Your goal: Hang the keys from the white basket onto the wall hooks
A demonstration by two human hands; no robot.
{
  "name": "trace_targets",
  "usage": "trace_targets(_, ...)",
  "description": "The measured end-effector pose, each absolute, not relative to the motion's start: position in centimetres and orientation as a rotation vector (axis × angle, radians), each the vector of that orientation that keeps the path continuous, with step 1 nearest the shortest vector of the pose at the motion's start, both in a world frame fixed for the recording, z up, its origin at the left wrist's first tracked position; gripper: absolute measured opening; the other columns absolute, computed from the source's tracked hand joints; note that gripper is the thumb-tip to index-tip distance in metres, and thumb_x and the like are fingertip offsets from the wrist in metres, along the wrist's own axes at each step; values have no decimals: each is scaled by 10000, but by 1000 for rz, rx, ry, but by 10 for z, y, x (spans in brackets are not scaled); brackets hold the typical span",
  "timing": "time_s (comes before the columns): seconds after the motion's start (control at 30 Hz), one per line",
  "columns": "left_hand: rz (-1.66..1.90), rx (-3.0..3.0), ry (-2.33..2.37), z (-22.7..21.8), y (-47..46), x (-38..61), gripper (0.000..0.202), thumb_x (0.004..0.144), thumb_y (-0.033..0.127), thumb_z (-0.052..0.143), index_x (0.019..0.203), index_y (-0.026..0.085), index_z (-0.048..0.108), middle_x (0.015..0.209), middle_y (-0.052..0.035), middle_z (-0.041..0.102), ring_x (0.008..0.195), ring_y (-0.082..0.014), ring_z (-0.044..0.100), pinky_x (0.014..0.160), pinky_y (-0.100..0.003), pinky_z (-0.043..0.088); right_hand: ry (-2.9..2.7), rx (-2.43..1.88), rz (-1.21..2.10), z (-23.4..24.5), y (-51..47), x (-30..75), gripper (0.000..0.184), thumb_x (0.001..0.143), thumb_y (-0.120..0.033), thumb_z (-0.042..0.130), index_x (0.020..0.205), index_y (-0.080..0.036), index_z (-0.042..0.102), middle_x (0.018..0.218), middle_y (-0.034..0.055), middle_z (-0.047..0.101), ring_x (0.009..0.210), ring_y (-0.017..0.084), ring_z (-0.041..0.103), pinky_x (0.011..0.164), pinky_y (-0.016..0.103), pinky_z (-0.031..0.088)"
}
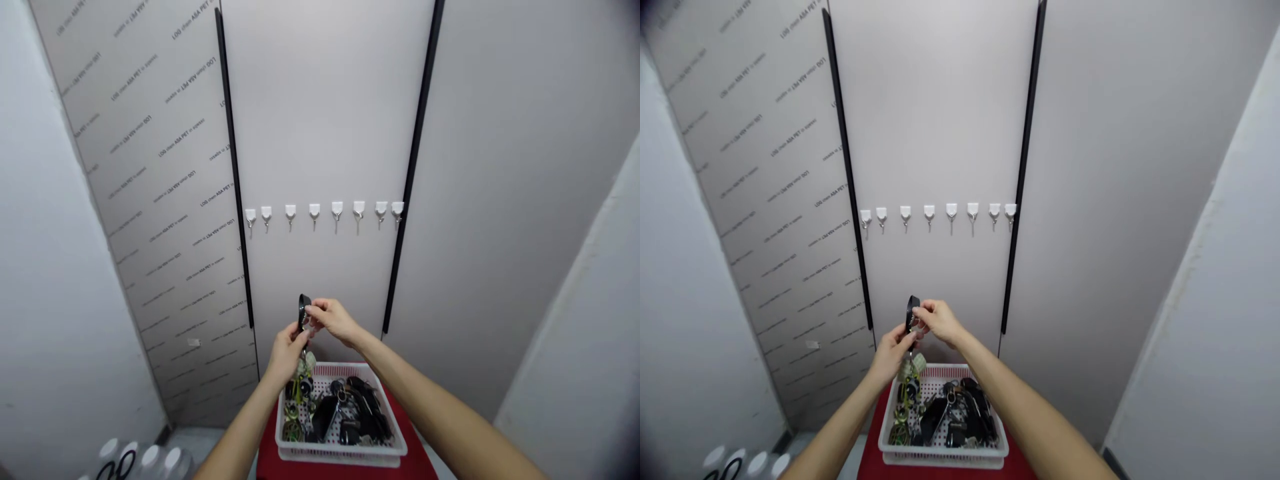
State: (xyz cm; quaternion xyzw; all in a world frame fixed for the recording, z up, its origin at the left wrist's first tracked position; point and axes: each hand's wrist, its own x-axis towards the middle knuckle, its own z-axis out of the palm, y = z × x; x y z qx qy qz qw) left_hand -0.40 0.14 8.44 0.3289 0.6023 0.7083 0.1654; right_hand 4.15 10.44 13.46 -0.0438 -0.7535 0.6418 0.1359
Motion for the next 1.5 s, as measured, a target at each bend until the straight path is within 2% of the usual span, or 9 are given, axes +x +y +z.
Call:
trace_targets(0.17,2041,911,1822,87,1,-11,284,562,236,515,817,121,566,631,-6,559,530,-86,447,514,-196,350,-2019,-229,1820,133,94,24,209,528,-243,554,687,-130,479,433,-61,471,386,47,427,396,176,332)
trace_targets(0.47,2099,889,1963,119,-12,-42,203,515,251,537,650,108,589,479,36,493,452,-68,396,473,-188,310,-1994,-172,1803,162,77,-10,115,500,-177,549,583,-115,499,423,-55,471,383,47,421,401,182,318)
trace_targets(0.6,2226,843,1976,140,-20,-62,233,522,287,535,675,117,582,523,32,510,458,-58,396,458,-177,299,-1840,-125,1892,181,66,-29,216,513,-168,532,722,-125,505,435,-69,474,376,39,407,403,179,330)
trace_targets(0.67,2233,858,2004,148,-24,-72,215,516,289,543,636,114,581,502,36,499,446,-51,388,447,-172,292,-1840,-76,1907,188,61,-38,196,507,-188,543,687,-121,505,429,-67,472,369,38,398,392,177,327)
trace_targets(0.73,2226,886,2012,156,-28,-83,207,501,288,558,608,113,582,480,39,490,433,-47,387,442,-171,293,-1872,-39,1860,194,58,-48,123,503,-201,547,573,-117,490,403,-64,454,358,35,384,378,172,314)
trace_targets(0.83,2320,837,1900,166,-33,-98,290,486,313,572,705,124,583,524,28,519,451,-58,437,451,-175,318,-1882,-10,1759,207,55,-66,101,543,-213,505,513,-120,481,373,-65,418,353,32,366,366,163,304)
trace_targets(0.93,2466,733,1707,179,-34,-112,368,483,341,572,788,136,562,577,17,536,471,-65,476,465,-183,348,-1862,-15,1636,222,51,-90,101,578,-217,464,580,-132,519,389,-65,412,366,39,370,367,163,314)
trace_targets(1.2,2652,634,1642,201,-22,-143,319,497,314,562,752,122,561,494,40,495,386,-39,431,365,-148,281,-1840,-97,1375,242,48,-144,222,584,-196,477,792,-153,538,513,-38,502,453,63,469,479,192,398)
trace_targets(1.5,2481,666,1940,182,-8,-166,238,547,308,514,697,132,569,445,39,487,372,-56,427,368,-165,292,-1903,-292,1249,230,56,-149,217,613,-155,444,806,-140,542,556,-11,542,459,69,490,502,197,416)
